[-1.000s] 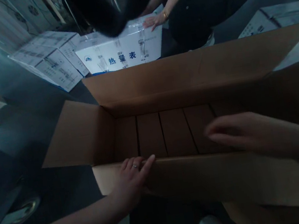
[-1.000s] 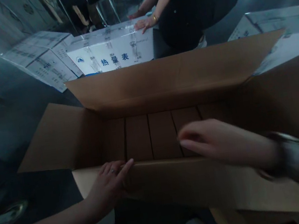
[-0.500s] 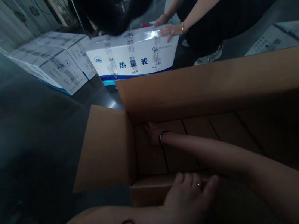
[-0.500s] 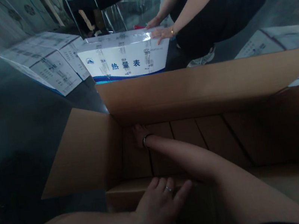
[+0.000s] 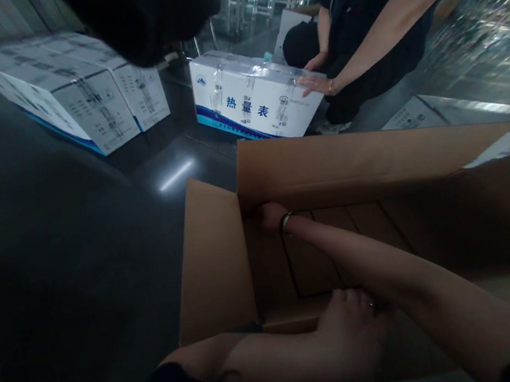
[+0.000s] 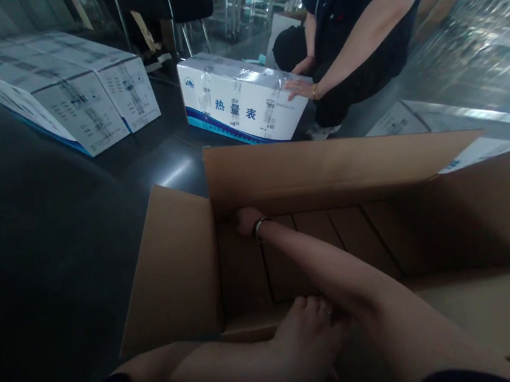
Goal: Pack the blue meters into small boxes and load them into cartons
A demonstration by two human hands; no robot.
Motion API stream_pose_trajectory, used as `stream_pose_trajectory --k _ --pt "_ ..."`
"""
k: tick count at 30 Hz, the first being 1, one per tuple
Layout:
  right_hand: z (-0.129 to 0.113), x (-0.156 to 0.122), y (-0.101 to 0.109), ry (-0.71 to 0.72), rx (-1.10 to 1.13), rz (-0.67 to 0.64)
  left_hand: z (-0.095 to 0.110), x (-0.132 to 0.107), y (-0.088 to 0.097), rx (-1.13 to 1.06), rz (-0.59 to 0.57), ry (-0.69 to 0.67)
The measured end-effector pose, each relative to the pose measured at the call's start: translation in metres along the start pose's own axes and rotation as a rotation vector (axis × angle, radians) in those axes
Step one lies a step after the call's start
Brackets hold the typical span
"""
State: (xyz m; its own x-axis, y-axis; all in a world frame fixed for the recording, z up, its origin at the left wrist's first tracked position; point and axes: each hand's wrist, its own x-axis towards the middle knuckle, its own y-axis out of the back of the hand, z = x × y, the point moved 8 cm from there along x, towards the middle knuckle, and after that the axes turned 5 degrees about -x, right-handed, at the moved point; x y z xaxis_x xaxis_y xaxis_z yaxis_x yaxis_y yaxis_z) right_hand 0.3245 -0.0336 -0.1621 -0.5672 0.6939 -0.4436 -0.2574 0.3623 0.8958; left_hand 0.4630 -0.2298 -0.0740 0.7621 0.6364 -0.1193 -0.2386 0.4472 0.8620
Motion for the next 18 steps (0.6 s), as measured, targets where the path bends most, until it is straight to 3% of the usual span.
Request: stream_pose_trajectory --k 6,13,18 --pt "-0.009 -0.002 0.011 0.0 -0.057 -0.008 -0.002 -0.001 0.003 -0.002 0.015 -0.026" --pt "-0.019 0.016 0.006 0.068 -0.058 -0.223 -0.004 0.004 -0.003 -0.027 0.026 0.0" --pt "-0.022 0.011 0.0 0.121 -0.055 -0.276 -0.005 0.003 -0.001 -0.044 0.011 0.012"
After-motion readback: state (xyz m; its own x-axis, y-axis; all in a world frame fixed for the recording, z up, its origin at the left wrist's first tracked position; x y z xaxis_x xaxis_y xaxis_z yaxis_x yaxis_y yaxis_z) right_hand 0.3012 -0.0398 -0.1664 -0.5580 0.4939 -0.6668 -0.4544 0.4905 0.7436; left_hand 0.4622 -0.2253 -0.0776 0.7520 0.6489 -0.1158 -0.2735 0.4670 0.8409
